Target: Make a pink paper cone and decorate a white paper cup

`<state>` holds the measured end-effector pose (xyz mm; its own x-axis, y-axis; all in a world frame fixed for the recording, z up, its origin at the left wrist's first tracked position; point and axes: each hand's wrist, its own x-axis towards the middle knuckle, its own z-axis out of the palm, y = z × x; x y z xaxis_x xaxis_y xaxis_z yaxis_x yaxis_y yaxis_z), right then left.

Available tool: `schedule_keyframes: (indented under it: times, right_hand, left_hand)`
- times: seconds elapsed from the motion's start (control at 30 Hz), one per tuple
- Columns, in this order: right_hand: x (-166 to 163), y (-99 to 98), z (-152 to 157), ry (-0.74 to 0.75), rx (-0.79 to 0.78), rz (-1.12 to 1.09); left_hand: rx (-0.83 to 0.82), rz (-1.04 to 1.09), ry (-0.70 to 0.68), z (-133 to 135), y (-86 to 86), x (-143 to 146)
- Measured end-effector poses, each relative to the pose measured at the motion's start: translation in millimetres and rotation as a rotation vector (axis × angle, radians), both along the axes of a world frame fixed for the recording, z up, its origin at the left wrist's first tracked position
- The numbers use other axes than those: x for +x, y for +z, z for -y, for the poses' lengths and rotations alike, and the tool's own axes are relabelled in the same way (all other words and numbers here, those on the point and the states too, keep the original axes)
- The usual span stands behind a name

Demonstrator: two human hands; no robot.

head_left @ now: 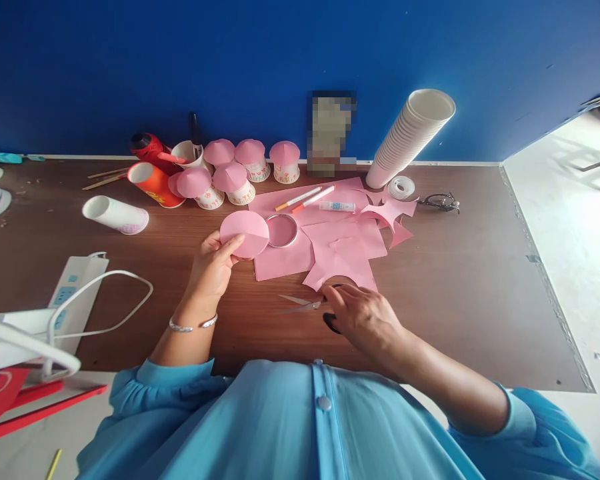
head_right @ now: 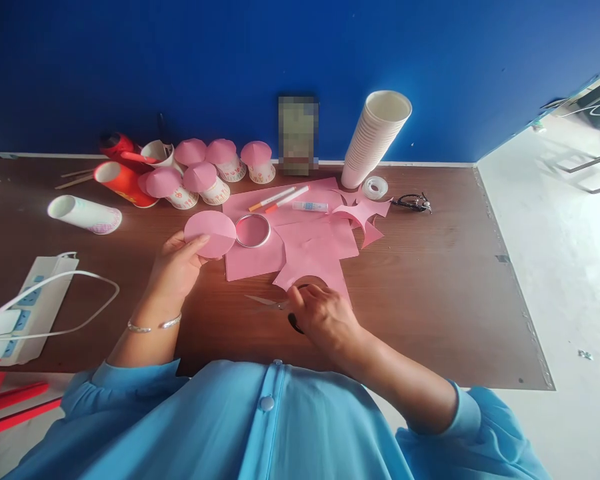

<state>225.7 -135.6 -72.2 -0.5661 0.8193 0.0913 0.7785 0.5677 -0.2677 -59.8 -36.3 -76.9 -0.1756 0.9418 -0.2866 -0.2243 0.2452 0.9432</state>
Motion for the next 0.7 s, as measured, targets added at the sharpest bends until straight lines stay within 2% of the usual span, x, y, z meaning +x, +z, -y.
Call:
schedule_keyframes:
  times: [0.07, 0.13, 0.23, 0.33, 0.4, 0.47, 0.6, 0.7]
  right_hand:
    - [-11, -6.5, 1, 0.042, 0.127, 0.053]
    - [-19, -10.4, 1, 0.086, 0.158, 0.097]
    - [-23, -8.6, -3, 0.108, 0.017, 0.184]
    - [-19, 1.1, -10, 0.143, -0.201, 0.243]
    - [-16, 9.0, -16, 0.204, -0.285, 0.227]
    - [-14, 15.2, -21, 0.214, -0.316, 0.24]
    - [-18, 16.5, -21, 0.124, -0.344, 0.347]
    - [-19, 13.1, -17, 0.204, -0.327, 0.264]
  left_hand:
    - [-0.009, -0.002, 0.007, -1, -3.7, 1]
    - [-0.02, -0.006, 0.008, -1, -6.7, 3]
    - [-0.033, -0.011, 0.003, -1, -10.2, 6]
    - [-0.037, -0.013, 0.008, 0, -13.0, 7]
    - [-0.043, -0.009, 0.012, 0, -14.4, 8]
    - [-0.055, -0.004, 0.01, 0, -15.4, 9]
    - [-0.071, 0.006, 0.015, 0, -16.4, 10]
    - [-0.072, 0.004, 0.013, 0, -16.8, 10]
